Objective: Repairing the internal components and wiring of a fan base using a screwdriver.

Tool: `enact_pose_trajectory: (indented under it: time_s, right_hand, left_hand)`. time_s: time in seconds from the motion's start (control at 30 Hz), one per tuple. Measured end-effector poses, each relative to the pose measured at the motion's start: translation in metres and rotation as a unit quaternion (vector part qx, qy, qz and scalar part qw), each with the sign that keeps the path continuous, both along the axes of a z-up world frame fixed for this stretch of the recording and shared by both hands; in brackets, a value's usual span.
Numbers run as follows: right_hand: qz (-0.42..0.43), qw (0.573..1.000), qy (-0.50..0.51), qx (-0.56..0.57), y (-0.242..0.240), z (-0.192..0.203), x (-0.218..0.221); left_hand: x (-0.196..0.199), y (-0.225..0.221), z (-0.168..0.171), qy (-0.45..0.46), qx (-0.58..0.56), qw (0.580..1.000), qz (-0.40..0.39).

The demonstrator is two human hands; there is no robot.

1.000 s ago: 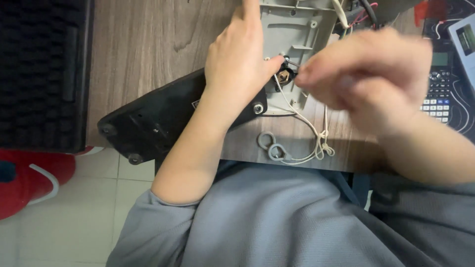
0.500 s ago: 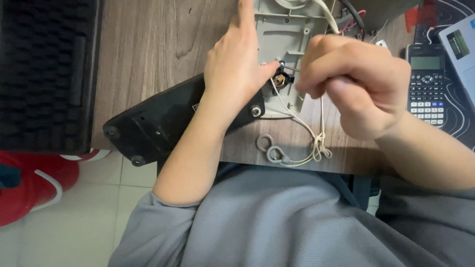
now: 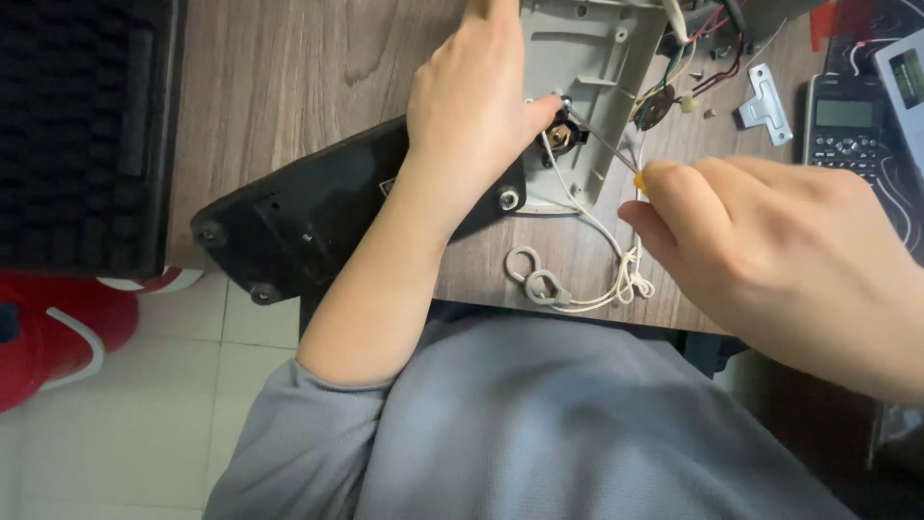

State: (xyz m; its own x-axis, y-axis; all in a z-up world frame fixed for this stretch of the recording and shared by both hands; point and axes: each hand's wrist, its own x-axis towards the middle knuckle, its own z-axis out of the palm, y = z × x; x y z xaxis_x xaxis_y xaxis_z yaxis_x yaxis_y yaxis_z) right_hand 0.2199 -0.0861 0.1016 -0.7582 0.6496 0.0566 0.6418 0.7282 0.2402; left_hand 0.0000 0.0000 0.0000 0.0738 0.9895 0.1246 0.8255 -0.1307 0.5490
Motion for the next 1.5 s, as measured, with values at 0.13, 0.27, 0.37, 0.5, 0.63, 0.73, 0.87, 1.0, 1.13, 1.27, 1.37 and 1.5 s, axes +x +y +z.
enact_pose_trajectory:
  time_s: [0.13, 0.27, 0.37, 0.5, 0.63, 0.73, 0.87, 1.0, 1.13, 1.27, 1.37, 1.5]
  right_hand:
    - [0.074, 0.992, -0.097, 0.027, 0.009, 0.011, -0.005]
    - [0.138, 0.975, -0.142, 0.103, 0.018, 0.027, -0.018]
    - [0.235, 0.958, -0.109, 0.122, 0.019, 0.030, -0.026]
    - [0.186, 0.961, -0.160, 0.124, 0.011, 0.032, -0.025]
    - [0.151, 0.955, -0.195, 0.163, 0.009, 0.029, -0.022]
    - [0.139, 0.959, -0.176, 0.175, 0.005, 0.023, -0.012]
    - [0.126, 0.962, -0.186, 0.154, 0.000, 0.019, -0.012]
    - [0.142, 0.964, -0.180, 0.134, 0.001, 0.025, -0.024]
    - [0.201, 0.948, -0.169, 0.182, 0.005, 0.032, -0.031]
    - [0.182, 0.954, -0.147, 0.186, 0.013, 0.028, -0.024]
    - [0.148, 0.949, -0.215, 0.176, 0.011, 0.034, -0.032]
    - [0.200, 0.948, -0.209, 0.131, 0.012, 0.031, -0.032]
  left_hand:
    - [0.000, 0.002, 0.004, 0.004, -0.023, 1.000, 0.001]
    - [0.001, 0.002, 0.004, -0.007, -0.029, 1.000, 0.003]
    - [0.000, 0.000, 0.005, -0.023, -0.020, 1.000, -0.002]
    - [-0.001, -0.001, 0.007, -0.025, -0.021, 0.999, -0.011]
    - [0.001, -0.001, 0.006, -0.020, -0.013, 1.000, -0.008]
    - [0.002, 0.001, 0.002, -0.015, -0.004, 1.000, -0.001]
    - [0.002, 0.000, 0.004, -0.018, -0.001, 1.000, 0.004]
    - [0.002, 0.000, 0.004, -0.017, -0.012, 1.000, 0.003]
    - [0.003, 0.000, 0.004, -0.019, -0.011, 1.000, 0.007]
    - [0.002, 0.001, 0.004, -0.017, -0.011, 1.000, 0.009]
    - [0.001, 0.001, 0.004, -0.025, -0.006, 1.000, -0.004]
    - [0.000, 0.000, 0.005, -0.023, -0.019, 0.999, -0.009]
